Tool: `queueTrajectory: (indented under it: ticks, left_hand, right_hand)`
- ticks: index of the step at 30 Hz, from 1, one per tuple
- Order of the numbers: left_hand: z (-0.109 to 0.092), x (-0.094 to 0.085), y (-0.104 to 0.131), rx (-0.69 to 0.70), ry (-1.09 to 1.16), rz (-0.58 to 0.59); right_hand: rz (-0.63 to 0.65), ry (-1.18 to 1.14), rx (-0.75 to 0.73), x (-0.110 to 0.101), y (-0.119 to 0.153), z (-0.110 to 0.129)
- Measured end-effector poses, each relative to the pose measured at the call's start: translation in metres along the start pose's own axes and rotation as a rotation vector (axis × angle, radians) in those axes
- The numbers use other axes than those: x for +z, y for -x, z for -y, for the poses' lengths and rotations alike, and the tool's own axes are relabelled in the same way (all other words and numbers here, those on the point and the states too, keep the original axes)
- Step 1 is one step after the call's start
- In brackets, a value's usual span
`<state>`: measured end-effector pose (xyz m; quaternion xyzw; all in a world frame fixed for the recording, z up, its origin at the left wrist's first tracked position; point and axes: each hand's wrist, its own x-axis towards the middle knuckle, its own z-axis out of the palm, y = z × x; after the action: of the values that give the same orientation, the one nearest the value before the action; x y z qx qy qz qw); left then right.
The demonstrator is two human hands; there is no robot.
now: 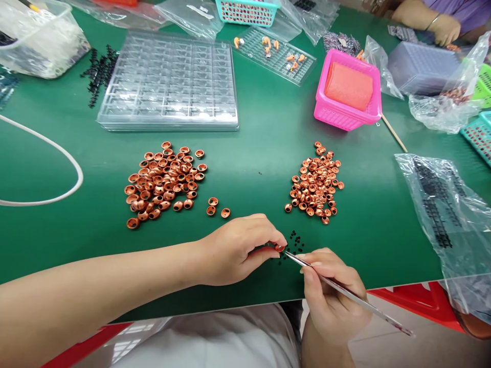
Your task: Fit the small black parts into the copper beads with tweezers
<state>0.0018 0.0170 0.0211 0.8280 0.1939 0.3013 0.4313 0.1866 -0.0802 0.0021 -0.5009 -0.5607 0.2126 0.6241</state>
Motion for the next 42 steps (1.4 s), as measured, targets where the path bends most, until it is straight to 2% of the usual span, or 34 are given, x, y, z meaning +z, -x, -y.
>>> queueTrajectory:
  ticks: [3, 6, 10, 13, 16, 18, 21, 26, 29, 33, 38, 42]
  left_hand:
    - [-0.003, -0.004, -0.002, -0.003, -0.054, -0.001]
    - [-0.007, -0.014, -0.004, -0.062, -0.189, 0.012]
    - [-0.009, -0.037, -0.001, -0.217, -0.444, 0.132]
    - [-0.009, -0.055, 0.004, -0.283, -0.59, 0.227]
    - [-0.013, -0.064, 0.003, -0.311, -0.677, 0.266]
    - [-0.018, -0.063, -0.004, -0.327, -0.704, 0.276]
    - [-0.02, -0.049, -0.024, -0.34, -0.692, 0.283]
    - [-0.004, -0.015, -0.058, -0.325, -0.646, 0.229]
    - [0.005, -0.004, -0.068, -0.302, -0.67, 0.234]
    - [0.004, -0.002, -0.067, -0.28, -0.711, 0.281]
    - [-0.004, -0.005, -0.053, -0.274, -0.758, 0.369]
    - [-0.006, -0.007, -0.041, -0.293, -0.714, 0.368]
  right_hand:
    - [0.006, -0.001, -0.006, -0.001, 0.0, 0.0]
    - [0.027, -0.021, -0.003, -0.001, 0.001, 0.0]
    - [0.041, -0.026, 0.009, -0.002, 0.002, 0.0]
    - [0.056, -0.001, 0.004, -0.002, 0.003, 0.0]
    - [0.073, 0.021, 0.01, -0.003, 0.003, -0.001]
    - [0.086, 0.019, 0.013, -0.003, 0.003, -0.001]
    - [0.089, 0.011, -0.002, -0.004, 0.002, 0.0]
    - [0.066, 0.013, 0.011, -0.003, 0.002, -0.001]
    - [0.052, 0.0, 0.013, -0.003, 0.003, -0.002]
    - [0.042, 0.0, 0.009, -0.003, 0.003, -0.002]
    - [0.052, -0.022, 0.018, -0.003, 0.002, -0.002]
    - [0.043, -0.009, 0.014, -0.003, 0.002, -0.002]
